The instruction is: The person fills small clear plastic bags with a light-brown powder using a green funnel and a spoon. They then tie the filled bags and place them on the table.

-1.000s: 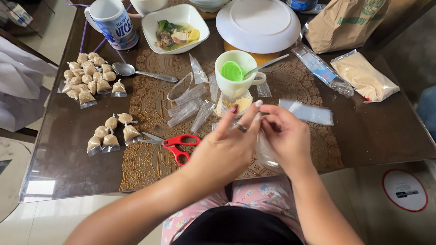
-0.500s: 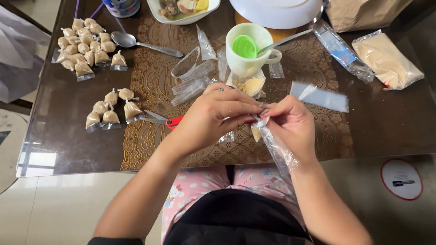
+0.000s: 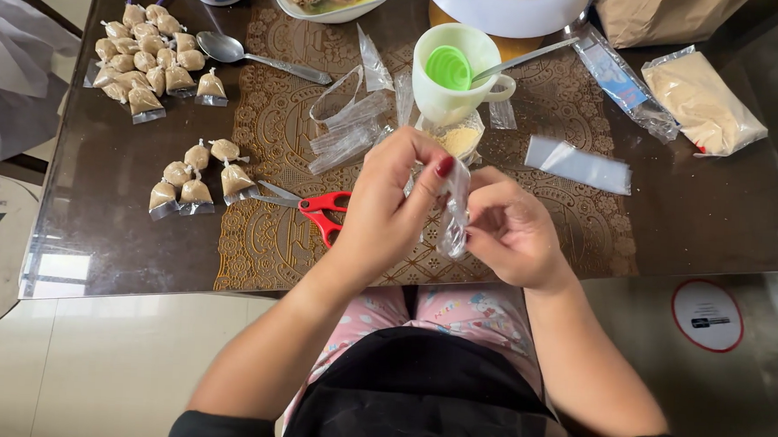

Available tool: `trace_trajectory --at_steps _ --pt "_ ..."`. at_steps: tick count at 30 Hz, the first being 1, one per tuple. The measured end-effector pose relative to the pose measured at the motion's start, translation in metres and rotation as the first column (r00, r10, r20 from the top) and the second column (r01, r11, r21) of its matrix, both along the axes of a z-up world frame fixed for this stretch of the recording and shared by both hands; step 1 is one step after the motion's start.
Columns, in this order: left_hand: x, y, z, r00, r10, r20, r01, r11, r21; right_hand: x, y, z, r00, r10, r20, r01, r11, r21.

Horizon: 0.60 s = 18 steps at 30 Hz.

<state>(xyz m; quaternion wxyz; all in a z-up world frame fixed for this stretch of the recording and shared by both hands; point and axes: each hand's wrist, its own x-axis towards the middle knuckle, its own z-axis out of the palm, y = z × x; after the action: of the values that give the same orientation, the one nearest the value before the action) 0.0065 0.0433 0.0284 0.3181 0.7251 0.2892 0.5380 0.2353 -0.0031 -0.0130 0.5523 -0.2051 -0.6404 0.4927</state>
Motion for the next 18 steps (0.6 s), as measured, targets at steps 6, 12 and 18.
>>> trace_trajectory --at_steps 6,12,18 --pt "0.028 -0.003 -0.01 0.917 0.007 0.398 0.155 0.915 -0.373 -0.012 0.006 0.002 0.915 -0.364 0.174 0.334 0.925 0.179" --pt "0.014 0.01 -0.016 0.942 -0.109 0.318 0.221 0.913 -0.344 -0.016 0.007 0.004 0.85 -0.493 0.186 0.421 0.848 0.324" --pt "0.015 0.018 -0.03 0.649 -0.088 0.756 0.607 0.659 -0.444 -0.033 0.002 0.017 0.848 -0.504 0.165 0.505 0.862 0.037"
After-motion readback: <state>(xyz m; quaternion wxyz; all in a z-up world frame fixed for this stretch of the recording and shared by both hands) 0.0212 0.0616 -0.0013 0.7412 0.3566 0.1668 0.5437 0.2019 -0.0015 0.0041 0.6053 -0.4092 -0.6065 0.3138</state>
